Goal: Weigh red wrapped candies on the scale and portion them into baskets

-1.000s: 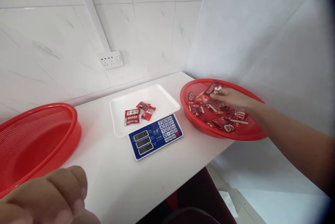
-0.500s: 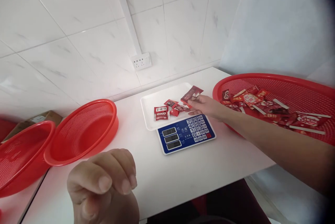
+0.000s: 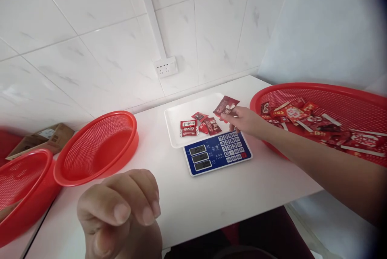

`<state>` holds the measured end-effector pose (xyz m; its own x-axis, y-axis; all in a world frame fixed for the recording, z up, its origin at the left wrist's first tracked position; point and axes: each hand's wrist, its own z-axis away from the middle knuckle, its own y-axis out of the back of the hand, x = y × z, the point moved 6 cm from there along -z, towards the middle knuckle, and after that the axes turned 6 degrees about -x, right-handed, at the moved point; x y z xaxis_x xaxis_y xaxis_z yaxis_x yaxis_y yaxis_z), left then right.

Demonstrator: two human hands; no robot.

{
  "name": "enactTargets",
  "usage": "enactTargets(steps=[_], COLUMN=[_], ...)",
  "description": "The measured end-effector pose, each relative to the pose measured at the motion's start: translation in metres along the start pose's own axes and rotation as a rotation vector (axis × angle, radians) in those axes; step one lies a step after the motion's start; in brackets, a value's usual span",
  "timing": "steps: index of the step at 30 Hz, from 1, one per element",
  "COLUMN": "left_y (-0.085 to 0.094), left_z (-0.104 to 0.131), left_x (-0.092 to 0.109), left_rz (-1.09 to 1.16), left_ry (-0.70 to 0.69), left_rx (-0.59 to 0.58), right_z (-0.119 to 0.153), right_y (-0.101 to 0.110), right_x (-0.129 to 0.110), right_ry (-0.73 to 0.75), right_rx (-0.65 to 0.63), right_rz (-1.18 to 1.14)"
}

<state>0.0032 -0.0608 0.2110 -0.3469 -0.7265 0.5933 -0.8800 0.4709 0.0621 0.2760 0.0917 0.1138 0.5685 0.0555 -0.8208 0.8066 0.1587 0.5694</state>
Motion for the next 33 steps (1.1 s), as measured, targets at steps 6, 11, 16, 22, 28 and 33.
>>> enactTargets(steps=[6, 11, 16, 22, 28, 33], left_y=[0.000, -0.002, 0.000, 0.000, -0.002, -0.003], left_z=[-0.002, -0.005, -0.008, -0.013, -0.005, -0.004], left_x=[0.000, 0.001, 0.002, 0.000, -0.001, -0.003], left_rz=[0.011, 0.033, -0.002, -0.017, -0.012, -0.026], left_ry=[0.030, 0.038, 0.026, -0.019, -0.037, -0.023], left_rx=[-0.046, -0.071, -0.030, -0.107, -0.057, 0.045], right_z=[0.004, 0.000, -0.004, 0.010, 0.044, 0.058], right_y=[-0.002, -0.012, -0.016, -0.005, -0.012, -0.023], right_x=[-0.011, -0.027, -0.032, -0.023, 0.002, 0.011], right_ry=[0.078, 0.069, 0.072, 0.060, -0.076, -0.048], right_rx=[-0.014, -0.102, -0.112, -0.010, -0.006, -0.022], right_rz=[0.256, 0.259, 0.196, 0.143, -0.132, -0.257])
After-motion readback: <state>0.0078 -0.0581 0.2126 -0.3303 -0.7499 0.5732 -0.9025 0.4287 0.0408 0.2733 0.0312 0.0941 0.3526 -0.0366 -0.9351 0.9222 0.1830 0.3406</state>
